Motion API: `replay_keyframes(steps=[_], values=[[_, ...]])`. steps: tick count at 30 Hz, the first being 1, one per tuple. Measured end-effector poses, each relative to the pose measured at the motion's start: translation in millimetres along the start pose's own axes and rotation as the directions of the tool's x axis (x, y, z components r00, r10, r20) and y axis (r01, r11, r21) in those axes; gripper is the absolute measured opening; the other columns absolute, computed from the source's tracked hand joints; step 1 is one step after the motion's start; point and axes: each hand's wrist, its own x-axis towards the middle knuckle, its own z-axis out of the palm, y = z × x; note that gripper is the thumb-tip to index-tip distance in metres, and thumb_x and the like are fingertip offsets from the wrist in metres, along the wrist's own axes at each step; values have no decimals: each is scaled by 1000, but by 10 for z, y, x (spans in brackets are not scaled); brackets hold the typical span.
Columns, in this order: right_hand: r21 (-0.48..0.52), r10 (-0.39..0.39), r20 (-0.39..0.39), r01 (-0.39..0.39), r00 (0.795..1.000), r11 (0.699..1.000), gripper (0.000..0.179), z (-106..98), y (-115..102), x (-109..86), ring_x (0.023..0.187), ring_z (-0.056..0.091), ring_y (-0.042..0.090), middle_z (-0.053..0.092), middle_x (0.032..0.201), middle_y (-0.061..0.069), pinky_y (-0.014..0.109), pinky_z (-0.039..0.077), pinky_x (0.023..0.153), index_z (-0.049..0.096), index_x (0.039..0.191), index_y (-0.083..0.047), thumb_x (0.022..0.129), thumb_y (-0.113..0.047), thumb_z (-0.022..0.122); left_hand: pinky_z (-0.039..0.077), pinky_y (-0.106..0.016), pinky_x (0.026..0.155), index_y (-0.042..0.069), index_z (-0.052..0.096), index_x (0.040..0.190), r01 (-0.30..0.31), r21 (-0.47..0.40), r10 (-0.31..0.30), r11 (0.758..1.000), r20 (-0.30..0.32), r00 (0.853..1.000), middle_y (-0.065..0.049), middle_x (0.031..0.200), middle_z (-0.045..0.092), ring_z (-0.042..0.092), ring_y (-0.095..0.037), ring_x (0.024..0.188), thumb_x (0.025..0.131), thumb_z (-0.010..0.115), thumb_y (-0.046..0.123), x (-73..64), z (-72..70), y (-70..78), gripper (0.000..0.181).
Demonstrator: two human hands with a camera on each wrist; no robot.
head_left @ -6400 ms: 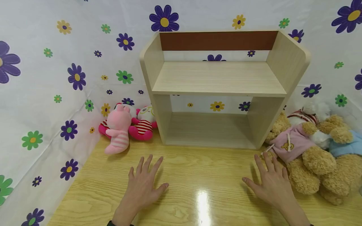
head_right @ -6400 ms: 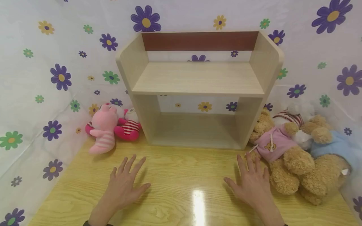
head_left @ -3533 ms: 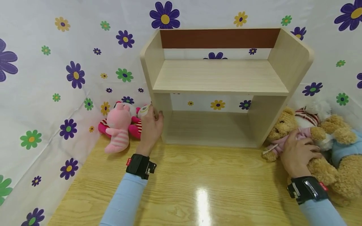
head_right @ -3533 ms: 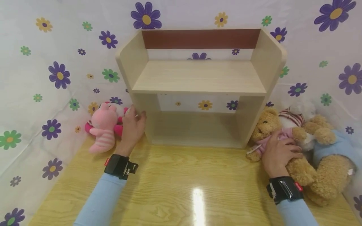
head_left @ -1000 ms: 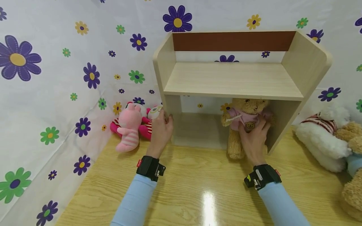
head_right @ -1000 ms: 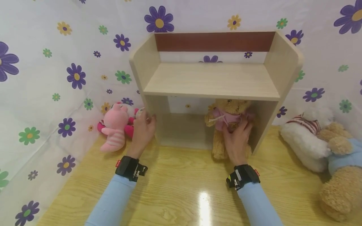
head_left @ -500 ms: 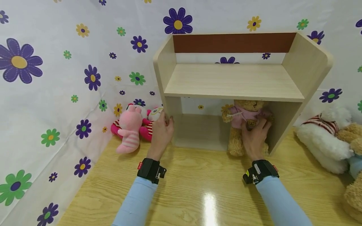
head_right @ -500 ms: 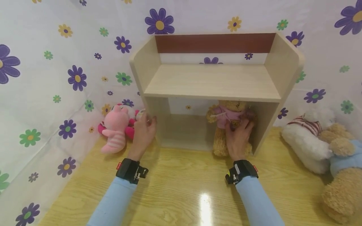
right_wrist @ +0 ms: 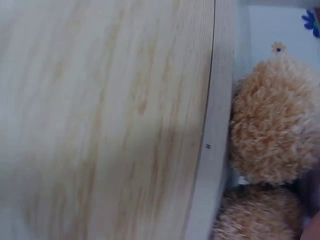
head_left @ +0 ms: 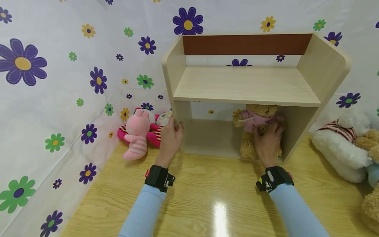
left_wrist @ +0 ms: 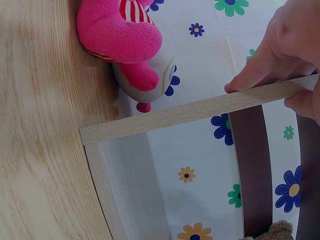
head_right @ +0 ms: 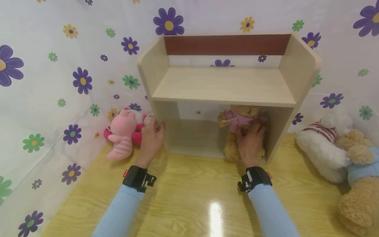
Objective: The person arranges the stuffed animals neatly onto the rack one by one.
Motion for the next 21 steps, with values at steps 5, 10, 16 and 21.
replay_keyframes(steps=[5, 10, 16, 21], values=[[-218, -50, 66, 63, 997, 974, 65, -164, -110, -91, 108, 54, 60, 49, 130, 40, 75, 46, 78, 45, 138, 5, 96, -40, 66, 61, -51, 87, -7, 57, 130, -10, 6, 10, 1000, -13, 1000, -29, 121, 71, 74, -40, 105, 100, 59, 6, 1, 11, 4, 32], [-271, -159, 105, 182, 982, 945, 65, -304, -211, -222, 100, 55, 59, 52, 123, 41, 74, 45, 70, 47, 139, 8, 95, -34, 67, 60, -52, 88, -7, 57, 131, -18, 15, 19, 1000, -24, 1000, -30, 121, 71, 73, -41, 106, 100, 58, 6, 12, 4, 10, 33], [-295, -359, 219, 412, 907, 862, 32, -395, -310, -478, 98, 58, 57, 60, 114, 33, 73, 47, 70, 66, 113, 1, 91, -22, 71, 61, -52, 86, -7, 57, 130, -16, 35, 16, 999, -22, 1000, -30, 119, 71, 74, -40, 101, 100, 59, 7, 11, 7, 4, 33], [-315, -321, 413, 464, 852, 828, 31, -422, -357, -630, 110, 55, 60, 61, 125, 27, 83, 39, 85, 72, 114, -9, 88, -25, 76, 60, -52, 89, -7, 57, 131, -14, 24, 15, 1000, -25, 1000, -30, 118, 71, 74, -41, 102, 100, 60, 6, -14, 16, 7, 34]])
